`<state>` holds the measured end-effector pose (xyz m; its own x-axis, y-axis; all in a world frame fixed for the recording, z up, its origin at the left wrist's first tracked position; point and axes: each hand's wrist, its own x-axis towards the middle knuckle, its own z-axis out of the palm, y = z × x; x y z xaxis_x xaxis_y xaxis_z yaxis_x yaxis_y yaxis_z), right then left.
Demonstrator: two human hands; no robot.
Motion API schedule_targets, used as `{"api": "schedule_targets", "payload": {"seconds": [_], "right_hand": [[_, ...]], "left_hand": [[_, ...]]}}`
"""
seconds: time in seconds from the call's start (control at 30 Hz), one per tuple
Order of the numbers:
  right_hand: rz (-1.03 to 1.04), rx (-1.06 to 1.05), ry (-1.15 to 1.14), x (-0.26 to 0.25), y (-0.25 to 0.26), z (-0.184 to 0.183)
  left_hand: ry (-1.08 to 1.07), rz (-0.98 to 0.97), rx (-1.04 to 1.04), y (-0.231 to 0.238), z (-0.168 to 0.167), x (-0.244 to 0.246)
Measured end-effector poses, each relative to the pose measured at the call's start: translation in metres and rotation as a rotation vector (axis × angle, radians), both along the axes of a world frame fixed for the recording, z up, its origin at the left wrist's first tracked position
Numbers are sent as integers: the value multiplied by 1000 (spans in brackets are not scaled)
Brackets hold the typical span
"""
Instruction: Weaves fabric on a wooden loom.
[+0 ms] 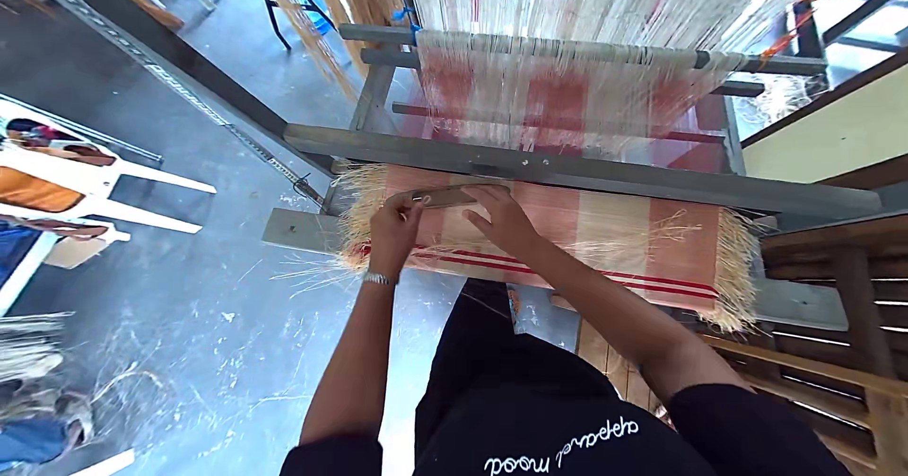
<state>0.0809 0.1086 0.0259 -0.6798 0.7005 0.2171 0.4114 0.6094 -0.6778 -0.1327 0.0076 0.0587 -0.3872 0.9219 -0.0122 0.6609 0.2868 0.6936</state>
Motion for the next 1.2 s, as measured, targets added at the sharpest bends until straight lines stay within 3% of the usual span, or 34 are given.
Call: {"api": "schedule_targets", "payload": {"seconds": [0.1,0.23,0.47,0.57,0.73,0.83,0.93,1.03,1.1,1.2], "right_hand": [[1,191,-241,-18,24,-35],[-40,266,-256,-20,29,-52],[4,136,-363,-11,26,-25],[24,23,-318,21,22,9],[16,-251,-75,87,4,45],[-53,-248,69,107,-17,51],[-158,-91,45,117,-31,45],[-197,12,12,139,-33,46],[-367,111,-52,178,-19,53],[-936,142,-20,288,30,33]], "left_hand": [[49,-37,-170,33,-18,-30],[103,-30,-270,48,-25,-34],[302,-80,-362,50,-19,-32],[298,-187,-179,40,-10,-40],[-168,-195,227,14,11,-6],[-654,-59,478,6,3,42],[-794,94,442,2,7,90],[-914,95,383,2,6,96],[-973,91,378,3,10,77],[-1004,191,387,-3,19,31]]}}
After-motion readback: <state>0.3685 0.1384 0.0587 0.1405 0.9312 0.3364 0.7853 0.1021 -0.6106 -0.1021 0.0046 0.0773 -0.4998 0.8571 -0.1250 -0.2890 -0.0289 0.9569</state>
